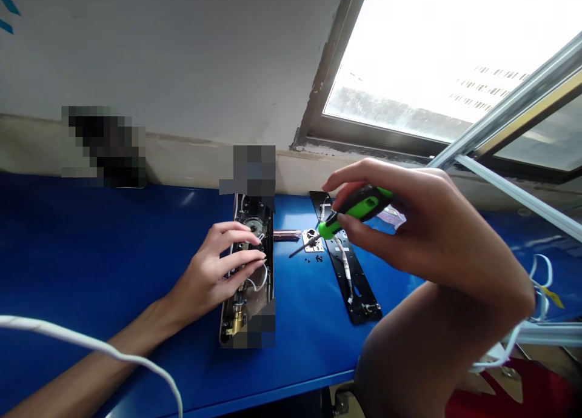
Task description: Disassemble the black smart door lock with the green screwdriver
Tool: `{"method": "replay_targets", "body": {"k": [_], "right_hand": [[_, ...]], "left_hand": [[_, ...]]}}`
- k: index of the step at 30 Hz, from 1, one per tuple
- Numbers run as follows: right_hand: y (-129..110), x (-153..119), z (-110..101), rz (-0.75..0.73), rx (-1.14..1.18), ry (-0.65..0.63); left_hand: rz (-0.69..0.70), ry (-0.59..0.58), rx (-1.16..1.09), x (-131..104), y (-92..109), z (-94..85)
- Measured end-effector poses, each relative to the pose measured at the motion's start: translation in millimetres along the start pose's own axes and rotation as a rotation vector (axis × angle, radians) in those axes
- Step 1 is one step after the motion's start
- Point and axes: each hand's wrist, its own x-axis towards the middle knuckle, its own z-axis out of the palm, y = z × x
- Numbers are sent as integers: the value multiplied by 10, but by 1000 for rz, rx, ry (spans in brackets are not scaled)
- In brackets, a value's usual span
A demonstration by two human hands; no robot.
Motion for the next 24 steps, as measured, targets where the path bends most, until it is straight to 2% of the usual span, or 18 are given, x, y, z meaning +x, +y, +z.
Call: {"method": "replay_targets", "body": {"k": [3, 6, 10, 13, 16, 18, 24], "right_hand": [[145, -85, -73, 119, -62, -69], [257, -141, -100, 230, -77, -99], [368, -191, -122, 350, -41, -123], [450, -253, -167, 404, -2, -127], [532, -341, -224, 448, 25, -112], [580, -398, -253, 469, 45, -98], [628, -463, -278, 450, 52, -57]], "left_hand": [[81, -194, -81, 229, 62, 9], [104, -413, -124, 563, 129, 128], [133, -637, -41, 963, 194, 475], [151, -782, 23, 1089, 205, 767], [168, -837, 69, 1080, 191, 969], [172, -839, 67, 1050, 176, 1036], [150, -837, 90, 1045, 171, 1014]]}}
